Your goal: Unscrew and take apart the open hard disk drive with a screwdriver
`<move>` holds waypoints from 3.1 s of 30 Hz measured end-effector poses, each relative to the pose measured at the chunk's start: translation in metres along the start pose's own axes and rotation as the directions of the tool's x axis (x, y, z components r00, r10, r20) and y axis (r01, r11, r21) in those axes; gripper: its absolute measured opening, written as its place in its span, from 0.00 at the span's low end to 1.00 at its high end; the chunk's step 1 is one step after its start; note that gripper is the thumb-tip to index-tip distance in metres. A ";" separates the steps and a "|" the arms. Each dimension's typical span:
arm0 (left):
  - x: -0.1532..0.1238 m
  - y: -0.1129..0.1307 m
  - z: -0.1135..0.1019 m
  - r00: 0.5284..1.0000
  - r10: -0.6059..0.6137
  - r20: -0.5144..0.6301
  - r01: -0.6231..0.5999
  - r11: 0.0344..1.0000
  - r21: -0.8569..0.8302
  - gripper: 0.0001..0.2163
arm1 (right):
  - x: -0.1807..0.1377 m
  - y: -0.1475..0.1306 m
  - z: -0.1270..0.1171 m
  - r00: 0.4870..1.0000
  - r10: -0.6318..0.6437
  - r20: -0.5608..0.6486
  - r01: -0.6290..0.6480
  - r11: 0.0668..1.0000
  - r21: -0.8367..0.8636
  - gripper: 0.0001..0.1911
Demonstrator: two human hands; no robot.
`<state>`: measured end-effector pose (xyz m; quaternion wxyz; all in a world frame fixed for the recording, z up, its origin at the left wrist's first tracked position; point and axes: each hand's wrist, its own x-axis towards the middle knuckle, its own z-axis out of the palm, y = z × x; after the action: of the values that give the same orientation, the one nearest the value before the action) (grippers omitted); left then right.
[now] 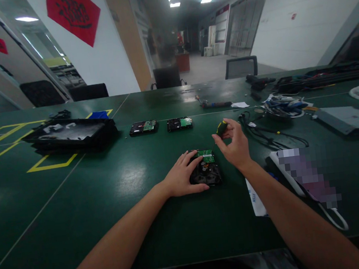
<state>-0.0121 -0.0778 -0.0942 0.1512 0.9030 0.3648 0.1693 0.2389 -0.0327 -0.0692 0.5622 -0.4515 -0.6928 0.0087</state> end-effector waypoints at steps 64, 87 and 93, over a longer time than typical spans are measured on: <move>-0.002 0.000 0.001 1.000 0.006 -0.016 -0.006 1.000 0.004 0.50 | -0.002 -0.007 0.001 0.998 -0.046 0.037 0.047 0.998 -0.031 0.33; 0.004 -0.017 0.011 0.923 -0.207 -0.325 0.169 0.975 -0.142 0.17 | -0.002 -0.008 0.000 0.998 -0.061 0.016 0.062 0.996 -0.063 0.33; 0.004 -0.019 0.011 0.927 -0.217 -0.306 0.184 0.974 -0.133 0.17 | -0.002 -0.007 0.001 0.999 -0.016 0.051 0.016 1.000 -0.004 0.33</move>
<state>-0.0164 -0.0639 -0.1110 0.1528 0.8128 0.4658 0.3146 0.2337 -0.0375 -0.0679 0.5435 -0.4469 -0.7104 0.0140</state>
